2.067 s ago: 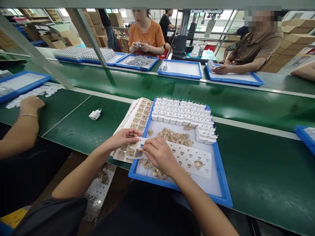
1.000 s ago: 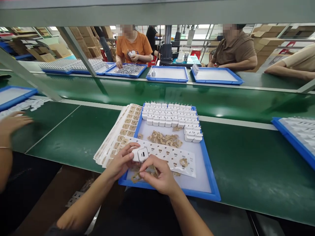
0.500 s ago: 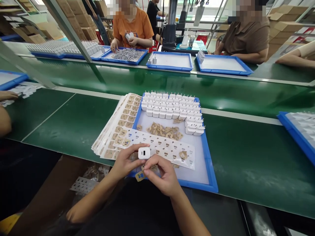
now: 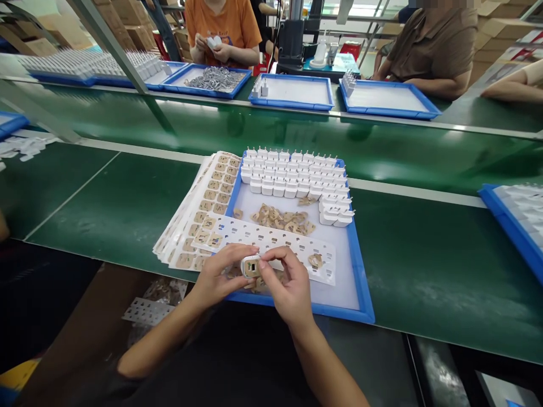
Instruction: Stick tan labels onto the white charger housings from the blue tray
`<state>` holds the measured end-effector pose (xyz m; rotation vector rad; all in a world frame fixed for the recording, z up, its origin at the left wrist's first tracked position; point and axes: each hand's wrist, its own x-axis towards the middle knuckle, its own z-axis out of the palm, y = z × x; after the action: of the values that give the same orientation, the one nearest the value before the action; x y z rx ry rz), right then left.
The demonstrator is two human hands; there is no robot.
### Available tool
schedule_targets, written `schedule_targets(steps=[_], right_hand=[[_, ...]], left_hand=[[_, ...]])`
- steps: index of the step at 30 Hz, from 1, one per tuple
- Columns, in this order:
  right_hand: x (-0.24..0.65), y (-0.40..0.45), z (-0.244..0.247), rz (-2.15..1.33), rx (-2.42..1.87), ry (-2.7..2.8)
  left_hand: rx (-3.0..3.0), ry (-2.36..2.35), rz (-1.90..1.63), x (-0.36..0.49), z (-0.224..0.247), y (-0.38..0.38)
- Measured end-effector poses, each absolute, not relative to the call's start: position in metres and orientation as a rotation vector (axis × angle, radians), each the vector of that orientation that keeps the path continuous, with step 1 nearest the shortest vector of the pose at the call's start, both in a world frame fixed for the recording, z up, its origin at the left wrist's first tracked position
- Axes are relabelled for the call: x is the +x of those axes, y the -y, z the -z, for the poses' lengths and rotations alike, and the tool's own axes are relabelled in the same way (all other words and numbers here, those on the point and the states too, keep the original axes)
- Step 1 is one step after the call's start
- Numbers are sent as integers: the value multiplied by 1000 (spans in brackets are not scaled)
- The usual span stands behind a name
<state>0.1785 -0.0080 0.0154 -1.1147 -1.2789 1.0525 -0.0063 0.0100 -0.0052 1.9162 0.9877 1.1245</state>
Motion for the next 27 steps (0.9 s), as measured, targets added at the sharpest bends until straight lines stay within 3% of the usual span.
schedule_targets(steps=[27], right_hand=[[175,8,-18,-1079,-1129,1277]], left_hand=[[2022,-925,-1225,-6,7,-12]])
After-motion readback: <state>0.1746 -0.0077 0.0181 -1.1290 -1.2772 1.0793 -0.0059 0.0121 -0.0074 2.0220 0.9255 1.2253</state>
